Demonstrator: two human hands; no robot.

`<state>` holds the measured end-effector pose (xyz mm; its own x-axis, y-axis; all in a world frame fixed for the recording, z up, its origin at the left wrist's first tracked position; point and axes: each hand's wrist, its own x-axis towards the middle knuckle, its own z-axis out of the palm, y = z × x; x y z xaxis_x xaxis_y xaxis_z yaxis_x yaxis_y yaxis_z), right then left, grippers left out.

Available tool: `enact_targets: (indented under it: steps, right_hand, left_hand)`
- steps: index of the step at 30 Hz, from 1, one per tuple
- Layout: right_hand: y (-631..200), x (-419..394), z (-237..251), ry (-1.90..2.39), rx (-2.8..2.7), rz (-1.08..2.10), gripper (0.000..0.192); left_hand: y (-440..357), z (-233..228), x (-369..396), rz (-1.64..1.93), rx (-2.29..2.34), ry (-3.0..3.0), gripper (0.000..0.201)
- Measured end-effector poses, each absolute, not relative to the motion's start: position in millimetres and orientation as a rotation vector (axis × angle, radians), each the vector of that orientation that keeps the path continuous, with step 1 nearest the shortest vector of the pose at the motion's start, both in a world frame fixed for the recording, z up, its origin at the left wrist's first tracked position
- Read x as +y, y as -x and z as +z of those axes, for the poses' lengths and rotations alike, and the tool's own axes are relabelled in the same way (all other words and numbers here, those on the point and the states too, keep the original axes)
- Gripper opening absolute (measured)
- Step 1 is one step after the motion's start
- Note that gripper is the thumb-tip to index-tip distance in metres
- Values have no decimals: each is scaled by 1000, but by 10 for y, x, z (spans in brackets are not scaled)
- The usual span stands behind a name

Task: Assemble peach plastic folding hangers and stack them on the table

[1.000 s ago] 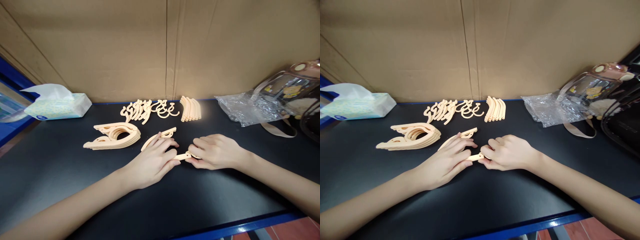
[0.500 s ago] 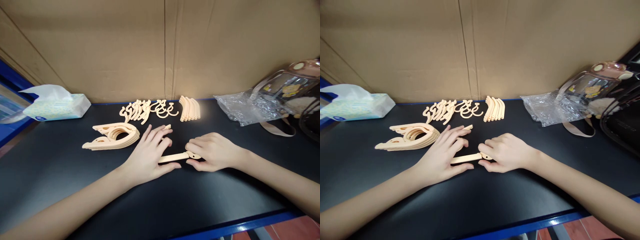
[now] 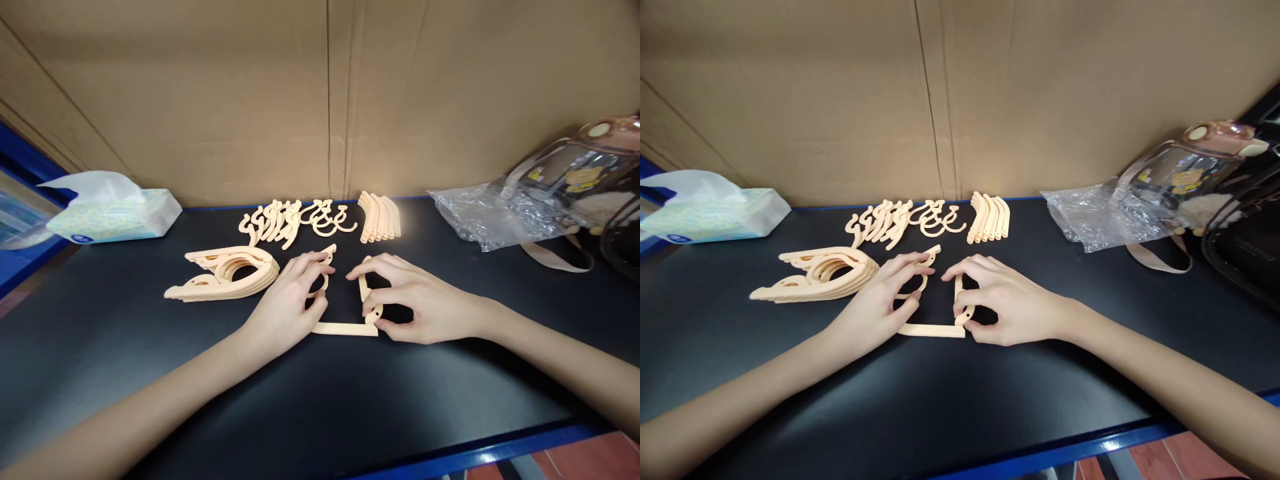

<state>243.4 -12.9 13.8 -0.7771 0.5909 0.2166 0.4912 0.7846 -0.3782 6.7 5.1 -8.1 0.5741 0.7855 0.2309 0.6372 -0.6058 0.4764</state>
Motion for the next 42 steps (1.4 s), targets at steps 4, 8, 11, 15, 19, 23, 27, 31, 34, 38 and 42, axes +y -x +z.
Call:
enact_targets:
  steps: [4, 8, 11, 15, 19, 23, 27, 31, 34, 38, 42]
  right_hand:
    - [-2439, -126, 124, 832, -2649, 509, 14]
    - [-2437, -141, 118, 811, -2666, 574, 14]
    - [-2421, -165, 113, 801, -2680, 613, 6]
    - [-2376, -206, 84, 838, -2675, 528, 18]
    - [-2331, -240, 44, 917, -2663, 291, 32]
    - [-2318, -247, 27, 906, -2706, 264, 28]
    - [-2332, -240, 32, 849, -2705, 257, 24]
    - [-2344, -235, 51, 819, -2728, 208, 29]
    - [-2339, -243, 77, 783, -2741, 218, 27]
    - [-2322, -277, 95, 765, -2728, 357, 26]
    - [-2301, -320, 86, 707, -2725, 459, 27]
  left_hand:
    - [-64, -93, 57, 677, 1174, -2420, 30]
    - [-58, -108, 62, 706, 1215, -2407, 23]
    - [-63, -118, 65, 703, 1243, -2405, 17]
    - [-72, -117, 63, 727, 1275, -2424, 14]
    - [-66, -118, 62, 758, 1257, -2449, 18]
    - [-60, -127, 69, 748, 1244, -2489, 21]
    - [-70, -128, 71, 756, 1273, -2510, 17]
    - [-79, -127, 68, 731, 1306, -2543, 16]
    - [-76, -132, 69, 742, 1285, -2539, 18]
    - [-73, -146, 76, 759, 1215, -2497, 25]
    - [-72, -149, 77, 739, 1184, -2489, 30]
